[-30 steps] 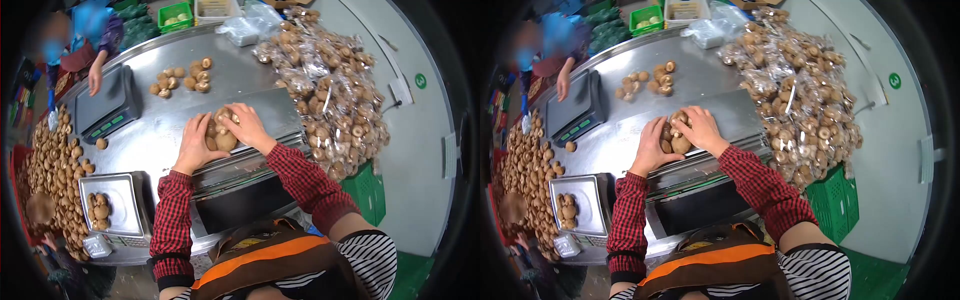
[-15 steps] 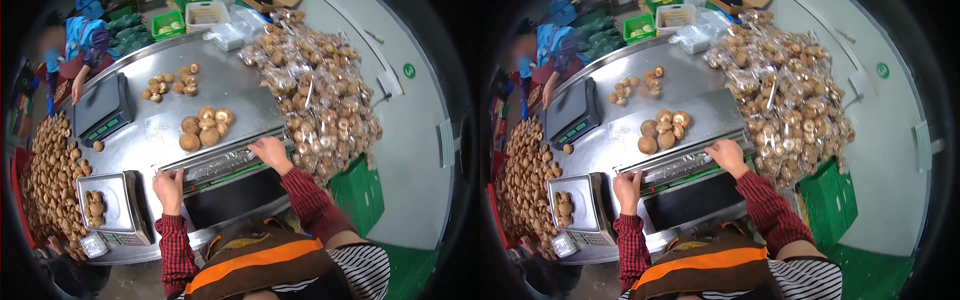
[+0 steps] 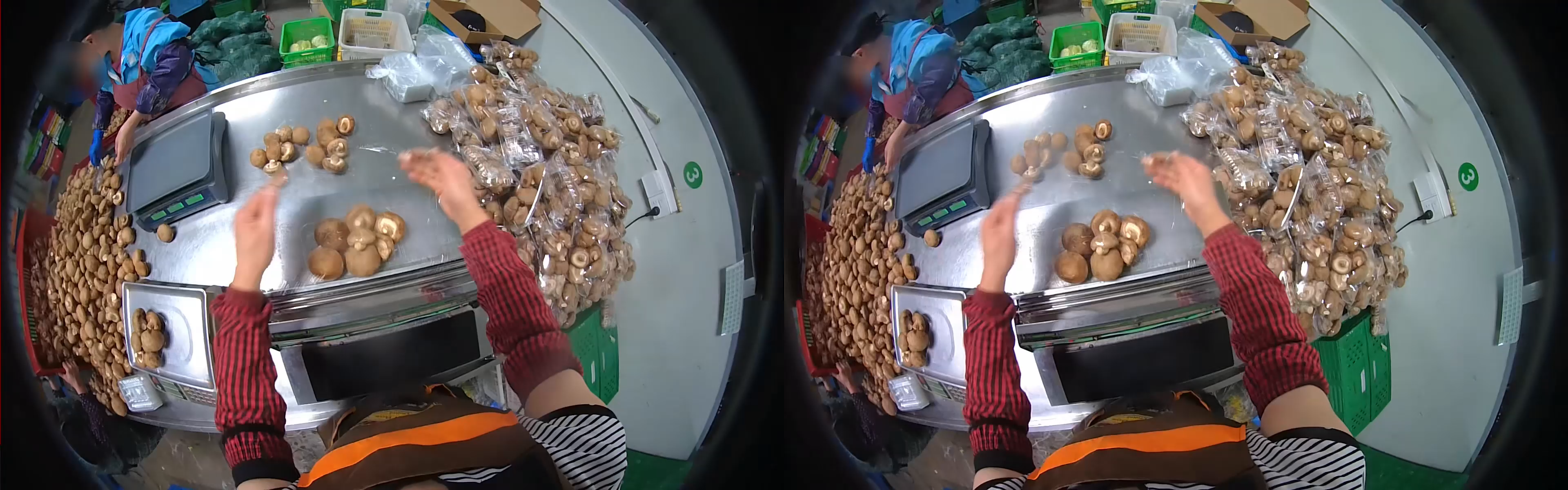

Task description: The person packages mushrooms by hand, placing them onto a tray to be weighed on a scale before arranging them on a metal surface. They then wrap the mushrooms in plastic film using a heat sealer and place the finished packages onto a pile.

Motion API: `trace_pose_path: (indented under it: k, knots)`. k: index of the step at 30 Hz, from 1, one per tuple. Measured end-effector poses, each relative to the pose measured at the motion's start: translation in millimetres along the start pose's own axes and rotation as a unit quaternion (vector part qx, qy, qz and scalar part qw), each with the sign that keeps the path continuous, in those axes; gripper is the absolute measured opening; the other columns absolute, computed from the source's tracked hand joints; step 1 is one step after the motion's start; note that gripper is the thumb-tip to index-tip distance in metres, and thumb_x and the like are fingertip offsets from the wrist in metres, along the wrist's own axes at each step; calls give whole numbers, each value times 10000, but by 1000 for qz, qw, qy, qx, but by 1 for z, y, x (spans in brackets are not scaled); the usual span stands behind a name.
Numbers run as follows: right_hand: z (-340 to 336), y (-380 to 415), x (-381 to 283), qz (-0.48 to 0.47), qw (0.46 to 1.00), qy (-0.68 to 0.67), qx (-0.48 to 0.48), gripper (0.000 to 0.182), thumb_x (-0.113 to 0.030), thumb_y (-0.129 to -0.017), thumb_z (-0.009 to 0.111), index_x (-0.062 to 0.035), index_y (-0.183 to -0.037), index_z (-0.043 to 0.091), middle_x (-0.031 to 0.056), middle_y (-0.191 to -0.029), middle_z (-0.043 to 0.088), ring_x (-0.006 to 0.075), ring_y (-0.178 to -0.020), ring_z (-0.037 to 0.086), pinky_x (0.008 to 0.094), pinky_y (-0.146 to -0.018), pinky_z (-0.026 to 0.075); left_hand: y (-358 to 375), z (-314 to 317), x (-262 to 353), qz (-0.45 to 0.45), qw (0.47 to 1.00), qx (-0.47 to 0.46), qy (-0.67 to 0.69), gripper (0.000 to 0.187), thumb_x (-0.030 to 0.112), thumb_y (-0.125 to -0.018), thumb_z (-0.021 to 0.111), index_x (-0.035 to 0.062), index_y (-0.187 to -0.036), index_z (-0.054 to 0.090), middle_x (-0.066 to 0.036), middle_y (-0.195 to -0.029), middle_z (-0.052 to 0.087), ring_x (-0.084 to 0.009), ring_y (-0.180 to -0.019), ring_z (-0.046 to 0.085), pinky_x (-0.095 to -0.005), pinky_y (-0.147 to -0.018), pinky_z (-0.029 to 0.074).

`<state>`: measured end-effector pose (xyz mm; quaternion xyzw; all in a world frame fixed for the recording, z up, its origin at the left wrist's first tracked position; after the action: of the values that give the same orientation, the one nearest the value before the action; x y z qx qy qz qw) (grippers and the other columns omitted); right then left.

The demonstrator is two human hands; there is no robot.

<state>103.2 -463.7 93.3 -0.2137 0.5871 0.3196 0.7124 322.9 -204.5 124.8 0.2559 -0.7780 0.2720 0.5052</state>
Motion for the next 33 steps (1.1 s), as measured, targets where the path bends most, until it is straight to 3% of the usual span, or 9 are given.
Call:
trace_pose_path:
  k: [5, 10, 14, 18, 21, 26, 27, 31, 33]
  knots:
    - [-5, 12, 84, 136, 984, 111, -23, 399, -295, -1036, 440, 57, -1123, 606, 148, -1022, 692, 188, -921, 683, 286, -811, 558, 38, 64, -38, 70, 954, -216, -197, 612, 433, -918, 562, -8, -1335, 483, -251, -1522, 301, -376, -1450, 204, -497, -1180, 144]
    - [16, 25, 88, 220, 945, 212, -120, 479, -411, -1018, 467, 34, -1012, 647, 23, -697, 554, 109, -618, 494, 264, -562, 432, 51, 59, -2, 80, 949, -230, -200, 1153, 501, -431, 937, 25, -1348, 424, -259, -1258, 560, -369, -1192, 542, -441, -1002, 429]
    - [22, 29, 77, 276, 826, 432, -235, 762, -700, -922, 404, -4, -763, 672, 63, -641, 491, 162, -622, 442, 350, -586, 383, 53, 65, -8, 5, 955, -263, -139, 1141, 493, -501, 930, 12, -1380, 385, -170, -761, 662, -296, -786, 680, -344, -742, 520]
    - [-4, 36, 74, 277, 820, 445, -229, 705, -645, -919, 488, 21, -804, 686, 100, -731, 546, 205, -672, 497, 354, -640, 414, 61, 44, -27, -34, 978, -205, -7, 868, 389, -668, 883, 17, -1340, 477, -164, -760, 667, -239, -802, 674, -319, -759, 513]
    - [10, 56, 57, 52, 816, 482, -314, 514, -474, -937, 588, 29, -935, 697, 73, -888, 592, 150, -834, 560, 263, -711, 451, 78, 46, -63, -179, 940, -276, 88, 467, 289, -852, 742, -5, -1192, 616, -129, -763, 672, -188, -762, 641, -304, -729, 497]
    - [6, 85, 74, 143, 967, 185, -100, 459, -341, -1000, 518, 56, -1229, 523, 167, -1155, 565, 242, -915, 643, 338, -776, 561, 76, 35, -65, -124, 986, -104, -36, 309, 244, -979, 543, -46, -936, 641, -133, -676, 590, -169, -619, 524, -329, -624, 447]
    - [4, 99, 86, 222, 974, 22, -37, 476, -338, -1021, 473, 46, -1303, 451, 177, -1162, 557, 253, -924, 650, 347, -751, 586, 79, 35, -66, -147, 986, -64, -42, 303, 225, -983, 534, -51, -896, 624, -141, -653, 564, -168, -604, 502, -335, -614, 440]
    - [3, 174, 47, 245, 968, -46, 14, 357, -312, -1049, 396, -5, -1229, 412, 181, -1167, 576, 297, -848, 694, 380, -647, 609, 118, 21, -12, -85, 996, -8, -27, 306, 199, -989, 519, -54, -831, 591, -127, -625, 519, -145, -571, 434, -335, -559, 397]
    - [12, 225, 43, 279, 959, -41, -7, 349, -302, -1052, 376, 3, -1216, 420, 178, -1057, 628, 310, -903, 699, 362, -688, 597, 156, 17, -2, -197, 978, -71, -13, 338, 220, -987, 527, -49, -797, 603, -90, -612, 496, -106, -578, 424, -321, -533, 377]
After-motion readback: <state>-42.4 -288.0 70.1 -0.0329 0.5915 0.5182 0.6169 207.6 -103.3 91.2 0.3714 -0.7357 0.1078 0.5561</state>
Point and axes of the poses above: each hand's wrist, its own y-axis away from the middle knuckle, its own z-axis out of the palm, x = y × z, the point moved 10 cm from there along -y, towards the middle knuckle
